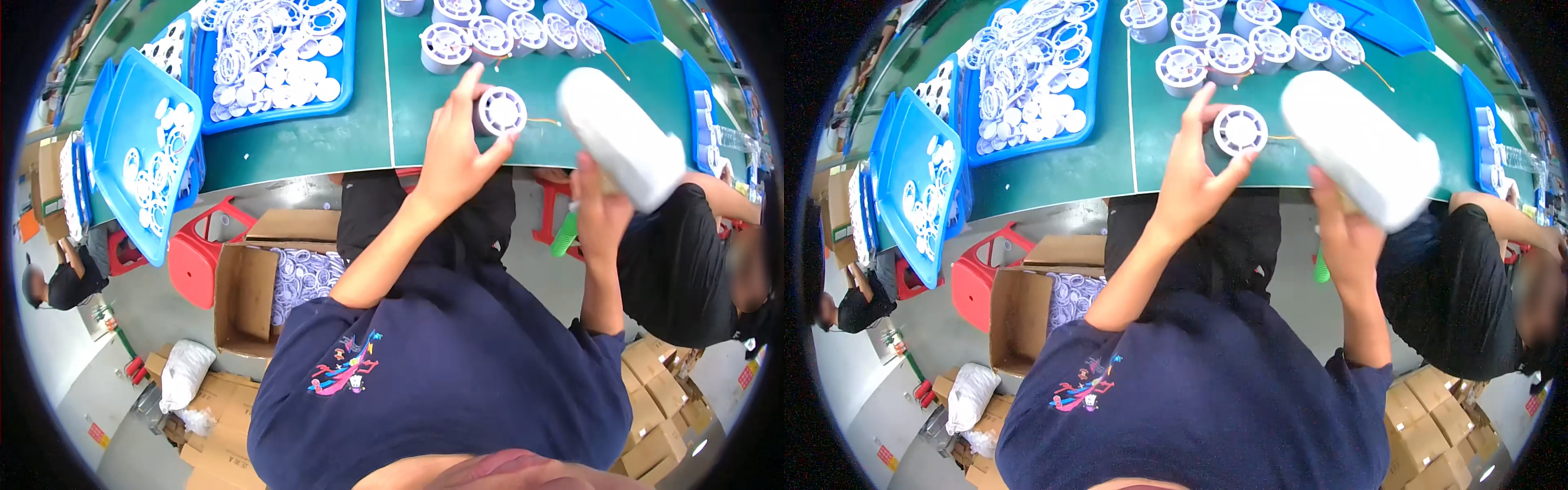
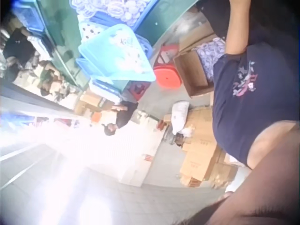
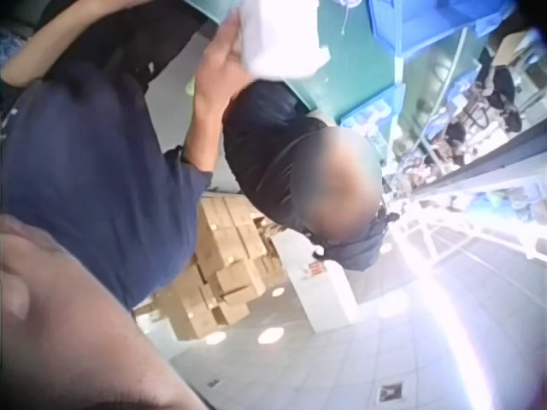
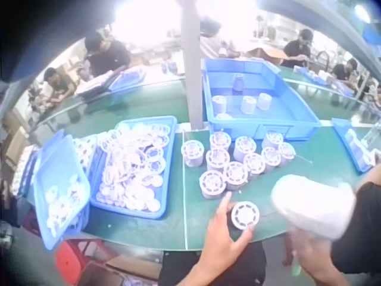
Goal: Assembling circular plastic components using a mallet and sorting them into trays and boxes.
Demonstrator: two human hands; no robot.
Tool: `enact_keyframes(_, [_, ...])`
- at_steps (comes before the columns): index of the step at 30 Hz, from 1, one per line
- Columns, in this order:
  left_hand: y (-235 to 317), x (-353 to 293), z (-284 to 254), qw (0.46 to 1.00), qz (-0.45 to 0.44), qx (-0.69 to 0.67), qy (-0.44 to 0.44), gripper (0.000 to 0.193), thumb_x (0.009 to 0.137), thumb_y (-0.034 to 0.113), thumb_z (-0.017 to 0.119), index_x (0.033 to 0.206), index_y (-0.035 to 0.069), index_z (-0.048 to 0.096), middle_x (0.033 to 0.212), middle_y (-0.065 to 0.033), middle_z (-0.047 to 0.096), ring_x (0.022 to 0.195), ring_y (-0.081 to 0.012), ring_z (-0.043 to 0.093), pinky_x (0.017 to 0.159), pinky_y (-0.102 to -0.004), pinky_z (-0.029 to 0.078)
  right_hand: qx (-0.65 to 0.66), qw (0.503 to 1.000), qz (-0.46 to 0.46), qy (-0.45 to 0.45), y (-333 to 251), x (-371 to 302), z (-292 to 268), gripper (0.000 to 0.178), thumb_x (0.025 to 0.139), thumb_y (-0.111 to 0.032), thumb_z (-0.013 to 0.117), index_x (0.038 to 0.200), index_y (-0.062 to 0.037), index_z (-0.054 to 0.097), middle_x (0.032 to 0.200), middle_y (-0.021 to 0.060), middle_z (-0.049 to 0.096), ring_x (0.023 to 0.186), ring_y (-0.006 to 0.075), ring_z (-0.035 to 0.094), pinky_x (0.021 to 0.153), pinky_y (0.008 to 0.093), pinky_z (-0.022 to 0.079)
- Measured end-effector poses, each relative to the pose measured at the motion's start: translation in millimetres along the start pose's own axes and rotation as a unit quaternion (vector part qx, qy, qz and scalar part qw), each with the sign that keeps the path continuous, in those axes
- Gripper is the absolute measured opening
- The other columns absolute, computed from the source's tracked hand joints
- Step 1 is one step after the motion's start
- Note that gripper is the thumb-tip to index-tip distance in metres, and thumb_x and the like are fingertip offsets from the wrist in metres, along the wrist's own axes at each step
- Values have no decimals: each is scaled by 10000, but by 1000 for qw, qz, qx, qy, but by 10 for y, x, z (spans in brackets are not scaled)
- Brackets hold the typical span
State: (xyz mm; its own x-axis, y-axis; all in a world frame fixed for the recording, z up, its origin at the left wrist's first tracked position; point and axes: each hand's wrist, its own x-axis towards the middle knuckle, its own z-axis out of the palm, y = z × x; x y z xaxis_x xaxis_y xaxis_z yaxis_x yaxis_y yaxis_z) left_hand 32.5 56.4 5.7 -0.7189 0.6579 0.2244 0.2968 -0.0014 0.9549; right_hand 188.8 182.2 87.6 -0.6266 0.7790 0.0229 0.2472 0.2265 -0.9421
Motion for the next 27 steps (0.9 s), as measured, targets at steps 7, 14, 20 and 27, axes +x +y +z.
enact_keyframes(7, [27,-4,-14,998,30,49,-3,969,823,155,876,1596,1,313,1294,-173,564,1281,-314,554,1097,-419,459,-25,995,45,-80,-2,111,14,311,1022,-259,720,869,12,714,654,-43,587,578,45,496,522,249,373])
enact_keyframes(14, [12,26,-44,998,2,-52,-33,891,838,36,748,1604,3,294,1374,-184,543,1308,-291,568,1163,-429,421,-3,997,31,-72,-56,256,9,316,1013,-282,733,874,-1,692,609,-51,526,540,48,463,484,262,354])
enact_keyframes(20, [32,112,-108,995,-17,-76,-55,805,877,45,711,1587,1,333,1413,-187,578,1325,-292,571,1177,-421,403,27,996,51,-70,-168,432,-77,281,1015,-280,728,889,-33,687,607,-62,522,491,38,459,455,250,338])
enact_keyframes(27, [83,195,48,994,36,-22,-105,587,871,125,768,1403,-5,558,1313,-186,619,1254,-329,617,1087,-408,478,64,991,109,-50,68,428,-332,264,1028,-309,719,925,-79,641,690,-69,521,518,35,466,465,226,342])
